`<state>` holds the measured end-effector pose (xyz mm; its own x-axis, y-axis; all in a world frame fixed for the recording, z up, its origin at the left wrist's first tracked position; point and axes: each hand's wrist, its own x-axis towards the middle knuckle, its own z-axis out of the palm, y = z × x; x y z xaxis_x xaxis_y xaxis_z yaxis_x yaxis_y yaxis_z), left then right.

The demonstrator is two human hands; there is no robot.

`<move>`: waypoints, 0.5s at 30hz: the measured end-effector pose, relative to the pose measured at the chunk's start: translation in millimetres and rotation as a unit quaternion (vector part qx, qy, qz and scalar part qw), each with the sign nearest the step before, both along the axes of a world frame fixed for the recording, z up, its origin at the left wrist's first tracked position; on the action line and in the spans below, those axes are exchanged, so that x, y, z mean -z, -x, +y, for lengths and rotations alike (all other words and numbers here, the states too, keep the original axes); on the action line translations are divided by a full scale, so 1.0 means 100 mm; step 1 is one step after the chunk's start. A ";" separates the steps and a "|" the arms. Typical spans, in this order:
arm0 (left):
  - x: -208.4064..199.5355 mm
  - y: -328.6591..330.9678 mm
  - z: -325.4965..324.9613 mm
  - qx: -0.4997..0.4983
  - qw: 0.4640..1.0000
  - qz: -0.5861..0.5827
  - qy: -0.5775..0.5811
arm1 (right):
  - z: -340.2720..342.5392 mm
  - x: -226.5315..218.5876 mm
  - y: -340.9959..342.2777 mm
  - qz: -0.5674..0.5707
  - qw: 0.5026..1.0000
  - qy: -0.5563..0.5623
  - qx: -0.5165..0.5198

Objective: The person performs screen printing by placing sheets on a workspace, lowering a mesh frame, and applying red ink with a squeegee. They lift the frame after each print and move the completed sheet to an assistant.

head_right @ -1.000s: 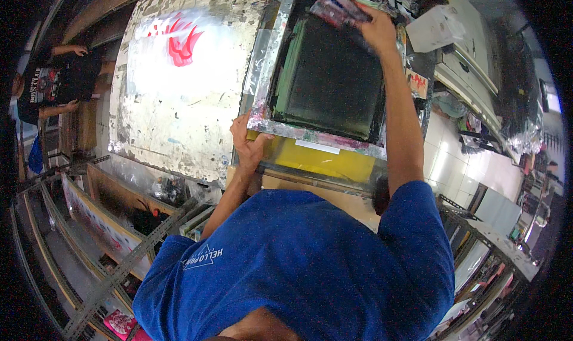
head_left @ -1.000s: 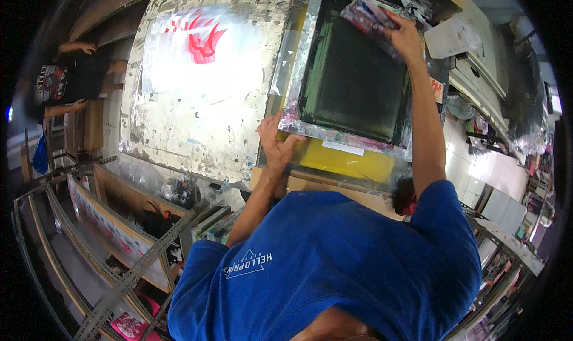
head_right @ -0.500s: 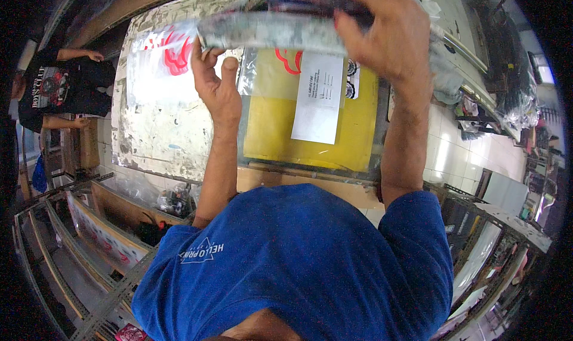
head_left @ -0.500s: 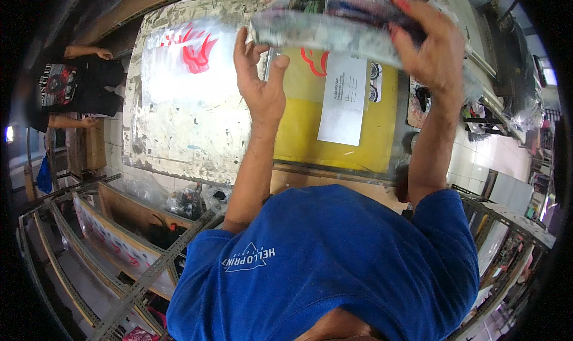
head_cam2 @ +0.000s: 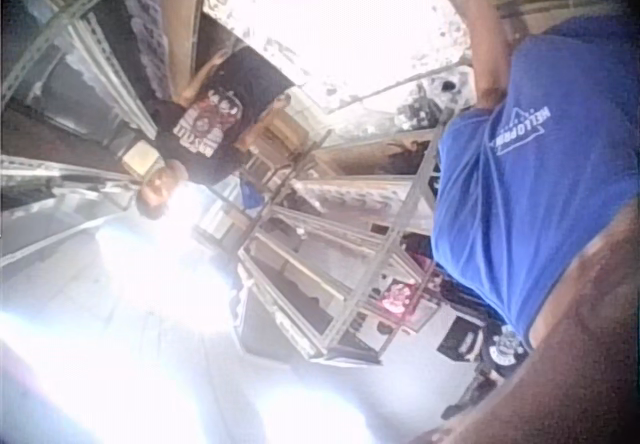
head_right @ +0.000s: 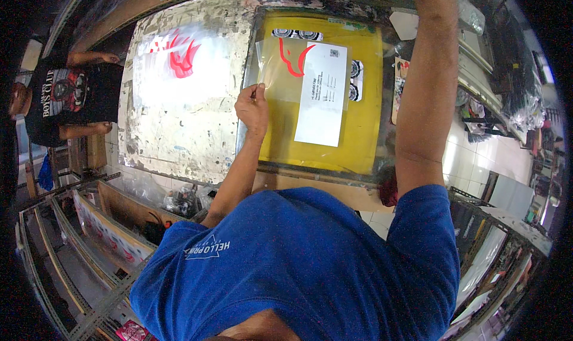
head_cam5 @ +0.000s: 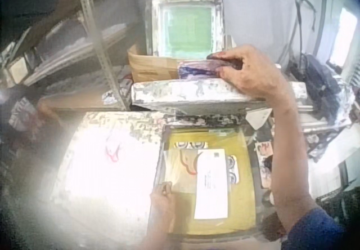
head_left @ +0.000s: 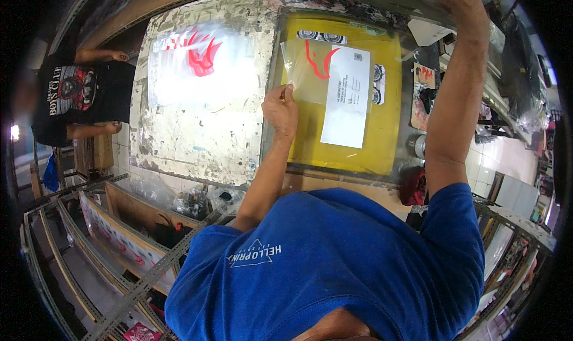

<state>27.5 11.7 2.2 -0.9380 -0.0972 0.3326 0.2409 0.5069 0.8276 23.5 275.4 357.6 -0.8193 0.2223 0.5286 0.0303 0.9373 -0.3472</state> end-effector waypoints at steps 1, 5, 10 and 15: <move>-0.08 0.00 0.02 -0.007 0.999 -0.039 -0.021 | 0.04 -0.02 0.02 -0.002 1.000 0.002 -0.017; -0.37 0.01 -0.02 -0.022 0.988 -0.123 -0.090 | 0.06 0.00 0.05 -0.003 1.000 0.008 -0.015; -0.34 0.24 -0.57 -0.041 0.988 -0.064 -0.132 | 0.04 0.02 0.01 0.004 1.000 0.008 0.010; -0.42 0.51 -1.50 -0.129 0.990 0.011 -0.062 | -0.22 0.06 -0.08 -0.014 0.994 -0.061 0.089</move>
<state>-23.5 -138.8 44.2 -0.8694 -0.3745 0.3222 0.1342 0.4486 0.8836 32.0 253.5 351.5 -0.7878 0.3006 0.5377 0.2075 0.9513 -0.2279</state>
